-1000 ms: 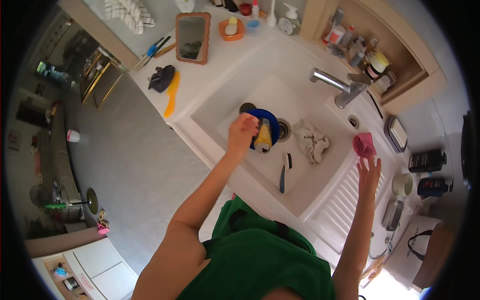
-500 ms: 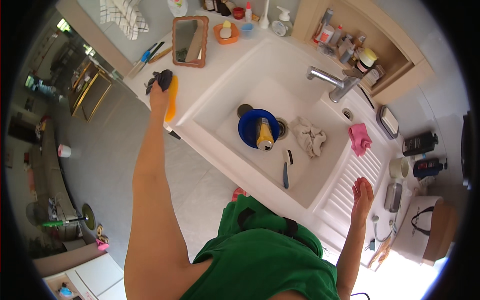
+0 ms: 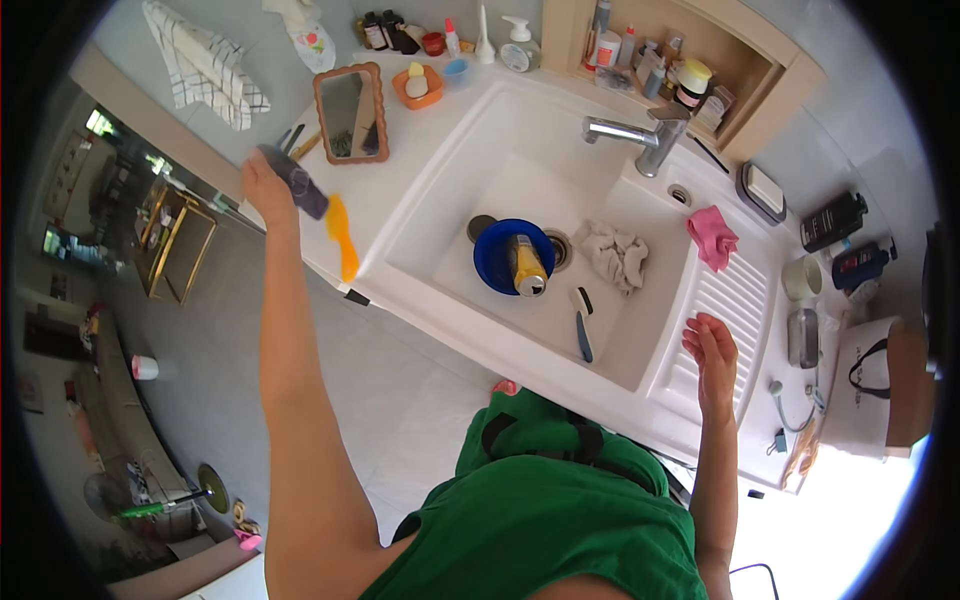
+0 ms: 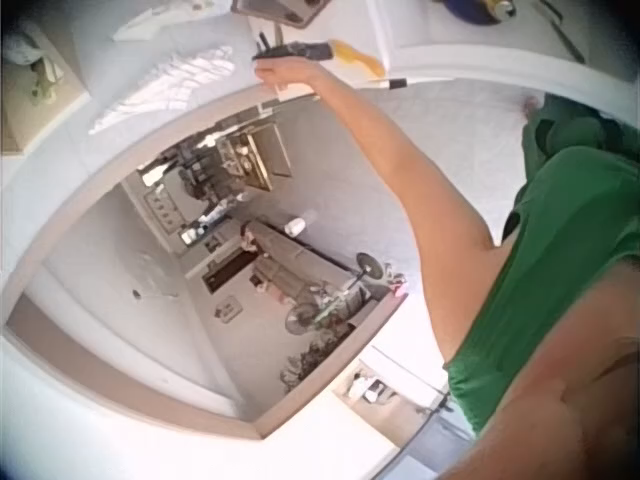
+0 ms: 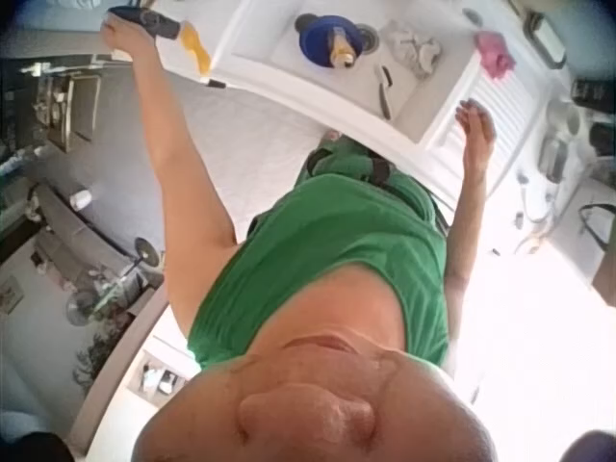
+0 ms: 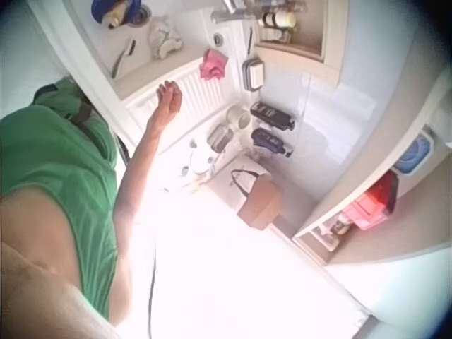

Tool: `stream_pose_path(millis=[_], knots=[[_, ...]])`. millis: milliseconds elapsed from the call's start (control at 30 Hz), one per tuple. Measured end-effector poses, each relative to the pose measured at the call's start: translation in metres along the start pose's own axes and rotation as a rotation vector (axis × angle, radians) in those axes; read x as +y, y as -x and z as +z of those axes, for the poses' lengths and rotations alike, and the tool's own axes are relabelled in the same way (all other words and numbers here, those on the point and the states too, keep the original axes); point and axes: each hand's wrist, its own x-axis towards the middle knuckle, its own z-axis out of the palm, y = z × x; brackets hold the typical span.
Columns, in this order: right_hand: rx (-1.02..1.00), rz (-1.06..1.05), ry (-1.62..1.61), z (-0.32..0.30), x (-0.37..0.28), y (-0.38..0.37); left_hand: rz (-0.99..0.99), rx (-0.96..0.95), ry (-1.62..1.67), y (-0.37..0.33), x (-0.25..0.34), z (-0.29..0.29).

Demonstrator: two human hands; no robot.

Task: Hand-washing and scrubbing several small cloths and items in a sink using soap.

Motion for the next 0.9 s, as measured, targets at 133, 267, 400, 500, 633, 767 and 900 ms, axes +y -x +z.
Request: stream_pose_path(millis=[133,267,400,500,633,767,900], knots=[[-0.216,-0.042,0.066,0.030,-0.015,0.011,-0.330,-0.302,0.701,0.038,0.103,0.018],[-0.383,-0.078,0.058,0.058,-0.024,0.014,-0.668,-0.630,0.955,0.105,0.178,0.039],[-0.351,-0.133,0.011,0.079,-0.027,0.019,-0.911,-0.998,0.998,0.182,0.207,0.054],[-0.316,-0.128,0.025,0.082,-0.030,0.024,-1.053,-1.183,1.062,0.232,0.233,0.058],[-0.308,-0.200,-0.033,0.067,-0.020,0.022,-1.184,-1.256,1.087,0.269,0.255,0.063],[-0.003,-0.052,-0.097,0.039,-0.012,0.010,-1.117,-1.405,1.025,0.287,0.253,0.074],[-0.027,-0.019,-0.193,0.015,-0.028,-0.001,-0.982,-1.495,0.751,0.299,0.237,0.077]])
